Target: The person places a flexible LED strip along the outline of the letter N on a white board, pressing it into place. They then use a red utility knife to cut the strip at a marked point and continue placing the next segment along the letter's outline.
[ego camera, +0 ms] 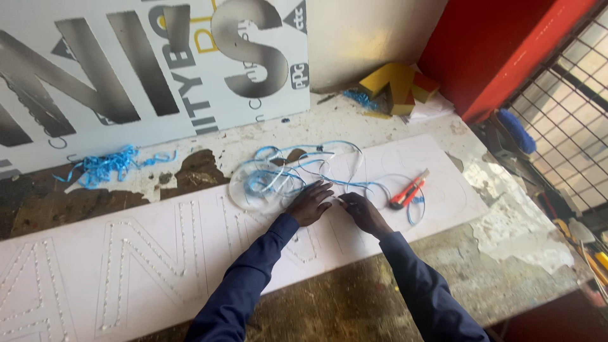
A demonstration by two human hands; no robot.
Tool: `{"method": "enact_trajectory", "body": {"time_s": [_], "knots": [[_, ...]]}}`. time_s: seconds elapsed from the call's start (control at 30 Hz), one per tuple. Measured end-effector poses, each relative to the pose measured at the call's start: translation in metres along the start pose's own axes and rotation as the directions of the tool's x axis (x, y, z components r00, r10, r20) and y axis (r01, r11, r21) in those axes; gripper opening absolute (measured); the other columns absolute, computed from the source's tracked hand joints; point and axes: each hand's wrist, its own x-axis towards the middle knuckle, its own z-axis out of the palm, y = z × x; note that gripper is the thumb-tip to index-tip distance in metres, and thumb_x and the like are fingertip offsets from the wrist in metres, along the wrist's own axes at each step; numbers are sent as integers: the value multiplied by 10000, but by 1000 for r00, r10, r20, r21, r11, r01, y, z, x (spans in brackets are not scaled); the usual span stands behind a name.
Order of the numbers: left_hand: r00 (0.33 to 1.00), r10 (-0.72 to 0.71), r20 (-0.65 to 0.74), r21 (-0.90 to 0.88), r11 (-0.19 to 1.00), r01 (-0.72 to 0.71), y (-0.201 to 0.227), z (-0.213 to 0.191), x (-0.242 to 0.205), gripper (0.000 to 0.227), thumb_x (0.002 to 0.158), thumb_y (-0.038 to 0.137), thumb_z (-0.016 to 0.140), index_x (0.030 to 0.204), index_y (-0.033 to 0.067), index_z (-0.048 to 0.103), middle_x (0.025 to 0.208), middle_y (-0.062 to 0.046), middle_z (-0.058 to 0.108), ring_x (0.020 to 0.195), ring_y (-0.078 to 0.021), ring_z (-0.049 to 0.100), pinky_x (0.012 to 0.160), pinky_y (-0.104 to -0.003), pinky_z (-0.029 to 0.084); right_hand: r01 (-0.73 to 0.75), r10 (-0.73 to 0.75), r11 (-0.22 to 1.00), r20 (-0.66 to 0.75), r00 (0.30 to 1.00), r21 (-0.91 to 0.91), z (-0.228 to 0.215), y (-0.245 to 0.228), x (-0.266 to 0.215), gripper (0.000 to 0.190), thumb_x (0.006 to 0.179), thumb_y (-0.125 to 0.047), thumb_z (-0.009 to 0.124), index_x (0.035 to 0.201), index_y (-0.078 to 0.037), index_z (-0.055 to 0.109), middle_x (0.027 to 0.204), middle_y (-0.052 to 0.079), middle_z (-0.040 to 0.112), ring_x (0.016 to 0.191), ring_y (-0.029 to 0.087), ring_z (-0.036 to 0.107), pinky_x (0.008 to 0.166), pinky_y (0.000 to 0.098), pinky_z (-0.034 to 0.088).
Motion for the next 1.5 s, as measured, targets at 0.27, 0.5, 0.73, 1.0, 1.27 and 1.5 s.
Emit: {"method": "enact_trajectory", "body": {"time_s": [0.27,0.5,0.73,1.0,1.27,1.5], "knots": [[953,-293,-75,176,937,302,-71,-29,66,585,1199,555,495,1632,169,569,1639,-134,633,1582,-363,563,1381,-554,396,158,-175,972,-90,980,-174,-16,-7,73,267,1140,-228,676,1315,-42,752,1499,252,739,1436,525,663,1166,704,539],[884,-224,-410,94,954,285,-84,-15,67,326,1114,105,566,1405,79,709,1378,-156,708,1419,-387,667,1230,-517,560,-80,39,988,-294,955,-130,-30,77,176,195,1125,-223,688,1281,-259,799,1253,49,844,1218,307,806,1065,515,631],[889,-356,-288,-392,891,229,-87,7,53,364,1172,462,600,1395,217,751,1179,-129,845,1258,-377,770,1121,-560,610,-218,234,839,31,972,499,24,-6,100,206,1098,-118,685,1284,-50,741,950,240,839,747,288,831,695,394,713],[880,-400,-256,-610,773,174,-74,5,45,137,985,172,847,1112,129,821,1033,-140,855,1119,-356,810,1083,-546,594,-64,89,893,-34,995,446,31,-4,80,284,1116,-175,725,1274,57,763,910,267,809,779,305,828,721,387,687],[894,-369,-255,-462,859,223,-41,-17,32,187,1065,216,663,1133,136,817,1045,-170,840,1086,-413,808,1025,-556,643,-62,75,989,-92,993,137,36,-11,67,285,1153,-277,698,1279,-47,811,853,168,848,738,244,828,743,358,642],[854,-352,-384,-285,925,252,-65,11,36,153,1146,291,642,1118,207,767,1043,-67,815,1060,-340,796,967,-525,675,-164,124,859,-113,986,-485,28,-77,12,602,1175,-208,616,1749,-289,451,1258,295,821,1166,457,830,1038,606,656]]}}
